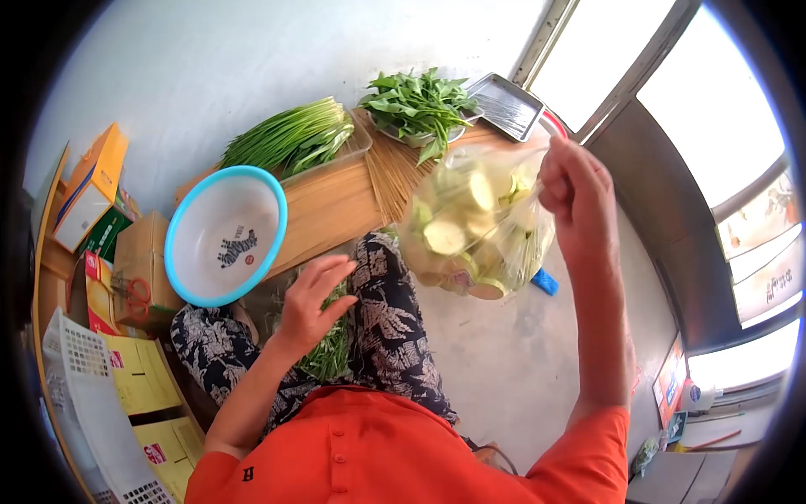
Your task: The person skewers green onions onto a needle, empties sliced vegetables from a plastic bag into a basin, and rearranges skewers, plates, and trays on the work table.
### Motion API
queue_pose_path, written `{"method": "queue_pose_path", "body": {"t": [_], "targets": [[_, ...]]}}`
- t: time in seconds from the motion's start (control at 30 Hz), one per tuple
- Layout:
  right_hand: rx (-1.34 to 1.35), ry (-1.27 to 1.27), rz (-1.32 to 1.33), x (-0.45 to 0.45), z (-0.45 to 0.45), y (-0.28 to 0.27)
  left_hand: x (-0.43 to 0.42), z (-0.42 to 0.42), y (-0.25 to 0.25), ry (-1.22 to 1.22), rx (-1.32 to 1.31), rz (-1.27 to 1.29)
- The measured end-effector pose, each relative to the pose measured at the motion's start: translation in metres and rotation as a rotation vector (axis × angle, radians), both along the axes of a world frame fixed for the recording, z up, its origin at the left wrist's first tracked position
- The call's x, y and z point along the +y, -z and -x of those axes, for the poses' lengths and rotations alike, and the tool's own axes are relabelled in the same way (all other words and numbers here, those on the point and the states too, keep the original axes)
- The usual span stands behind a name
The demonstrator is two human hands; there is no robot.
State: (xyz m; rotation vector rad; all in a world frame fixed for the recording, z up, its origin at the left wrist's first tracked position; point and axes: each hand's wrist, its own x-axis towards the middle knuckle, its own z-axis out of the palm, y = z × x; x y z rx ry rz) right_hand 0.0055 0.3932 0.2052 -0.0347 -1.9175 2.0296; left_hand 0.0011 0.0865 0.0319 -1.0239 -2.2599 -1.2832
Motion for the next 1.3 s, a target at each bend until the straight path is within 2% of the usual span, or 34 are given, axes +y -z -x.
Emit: {"method": "queue_pose_path", "body": {"t": [0.1,0.2,0.27,0.37,0.43,0.5,0.57,0.67,0.83,1.0,1.03,1.1,1.17,1.3], "targets": [[0.090,-0.215,0.050,-0.031,0.009,-0.027,0.016,-0.003,-0.021,-0.018,0.074,-0.036],[0.037,-0.383,0.099,-0.069,0.018,-0.044,0.013,-0.004,-0.043,-0.130,0.173,-0.065],[0.003,-0.514,0.132,-0.093,0.027,-0.044,-0.001,-0.006,-0.056,-0.306,0.327,0.001],[-0.056,-0.714,0.256,-0.134,0.037,-0.031,-0.023,-0.015,-0.058,-0.360,0.374,0.031],[-0.095,-0.719,0.338,-0.164,0.043,-0.018,-0.039,-0.017,-0.056,-0.409,0.356,-0.037],[-0.196,-0.640,0.351,-0.199,0.040,-0.012,-0.063,-0.015,-0.048,-0.494,0.295,-0.033],[-0.218,-0.760,0.319,-0.216,0.053,0.003,-0.076,-0.020,-0.043,-0.531,0.250,-0.096],[-0.229,-0.868,0.378,-0.242,0.075,0.019,-0.100,-0.025,-0.038,-0.494,0.030,-0.318],[-0.286,-0.926,0.486,-0.284,0.136,0.027,-0.134,-0.006,-0.059,-0.480,-0.016,-0.351],[-0.379,-1.111,0.427,-0.328,0.216,0.051,-0.149,0.031,-0.070,-0.374,-0.242,-0.588],[-0.377,-1.109,0.434,-0.338,0.226,0.059,-0.151,0.039,-0.073,-0.352,-0.290,-0.675],[-0.474,-0.894,0.473,-0.361,0.243,0.078,-0.158,0.061,-0.065,-0.337,-0.301,-0.707],[-0.552,-0.993,0.398,-0.373,0.264,0.103,-0.166,0.081,-0.058,-0.342,-0.308,-0.791],[-0.694,-0.923,0.287,-0.398,0.291,0.141,-0.176,0.112,-0.037,-0.381,-0.421,-0.862]]}}
